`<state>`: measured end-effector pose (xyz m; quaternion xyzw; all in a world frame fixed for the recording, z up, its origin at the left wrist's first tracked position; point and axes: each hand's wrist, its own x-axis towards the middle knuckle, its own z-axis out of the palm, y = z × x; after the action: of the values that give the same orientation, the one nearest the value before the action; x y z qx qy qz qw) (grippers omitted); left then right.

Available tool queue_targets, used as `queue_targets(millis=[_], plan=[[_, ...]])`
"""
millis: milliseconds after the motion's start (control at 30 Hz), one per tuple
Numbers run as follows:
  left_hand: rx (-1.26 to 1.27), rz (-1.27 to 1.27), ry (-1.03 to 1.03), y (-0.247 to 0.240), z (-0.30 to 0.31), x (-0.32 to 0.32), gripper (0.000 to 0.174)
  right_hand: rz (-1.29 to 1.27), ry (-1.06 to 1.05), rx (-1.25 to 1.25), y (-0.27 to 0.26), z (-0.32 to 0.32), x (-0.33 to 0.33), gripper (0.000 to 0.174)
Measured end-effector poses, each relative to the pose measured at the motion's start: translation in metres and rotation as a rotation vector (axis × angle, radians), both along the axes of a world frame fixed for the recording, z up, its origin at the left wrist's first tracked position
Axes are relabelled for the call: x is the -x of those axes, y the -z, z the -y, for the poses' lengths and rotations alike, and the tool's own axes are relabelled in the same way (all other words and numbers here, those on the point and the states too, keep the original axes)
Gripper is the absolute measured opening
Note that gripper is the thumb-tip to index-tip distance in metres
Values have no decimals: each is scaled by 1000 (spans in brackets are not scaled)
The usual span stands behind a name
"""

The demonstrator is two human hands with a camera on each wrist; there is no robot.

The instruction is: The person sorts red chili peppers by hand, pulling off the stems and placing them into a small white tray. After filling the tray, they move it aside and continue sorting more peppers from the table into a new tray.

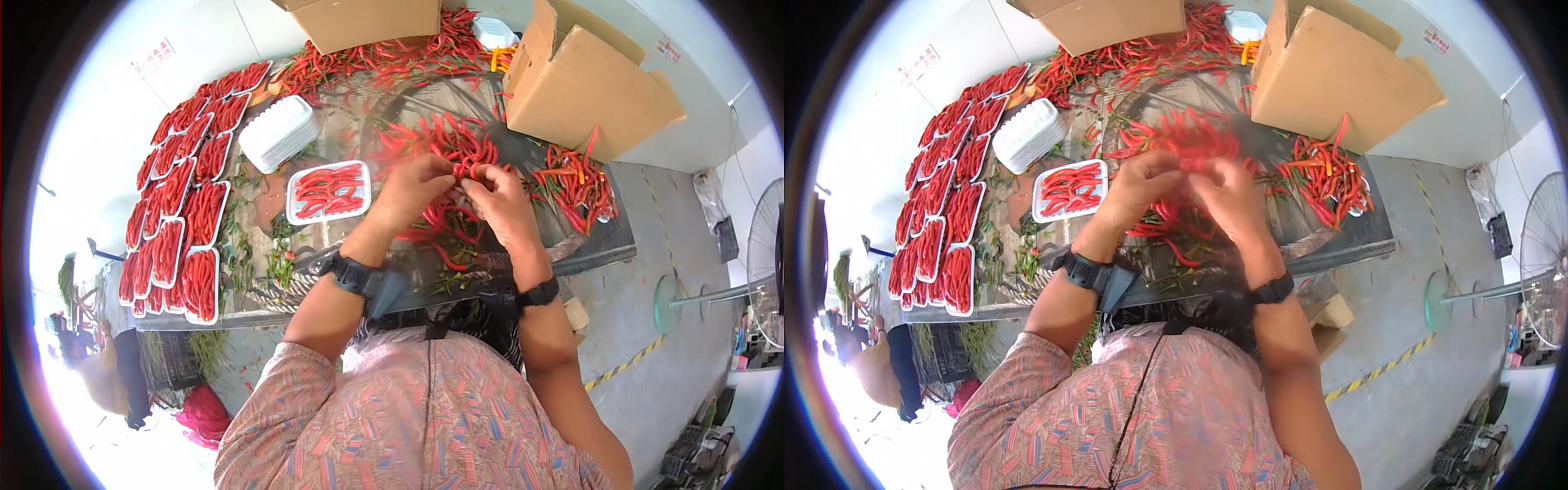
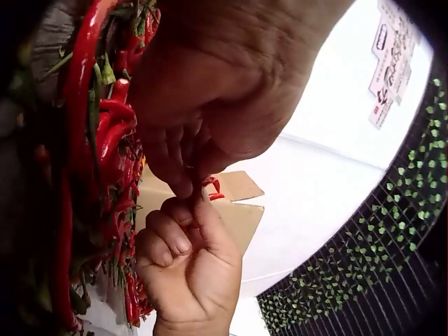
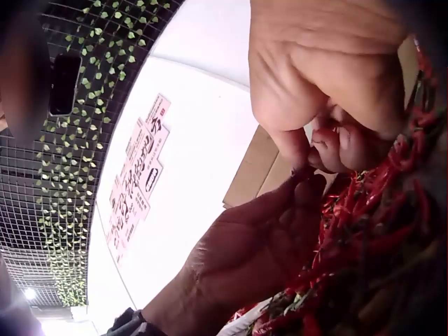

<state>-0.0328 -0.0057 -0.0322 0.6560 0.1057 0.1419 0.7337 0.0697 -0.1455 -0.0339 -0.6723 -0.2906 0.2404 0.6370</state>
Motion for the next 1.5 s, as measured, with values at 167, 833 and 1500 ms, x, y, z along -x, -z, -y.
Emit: queue_targets(millis=[167,833,1500], plan=[[-218,24,-59,16,-7,-3,18,261,17,-16,0,-4,5,19],[-961,252,-427,-1,-12,-2,24,864,577,670,-69,101,-144,26],[-643,308,-234,-25,25,3,36,288,-60,230,-61,33,-24,24]])
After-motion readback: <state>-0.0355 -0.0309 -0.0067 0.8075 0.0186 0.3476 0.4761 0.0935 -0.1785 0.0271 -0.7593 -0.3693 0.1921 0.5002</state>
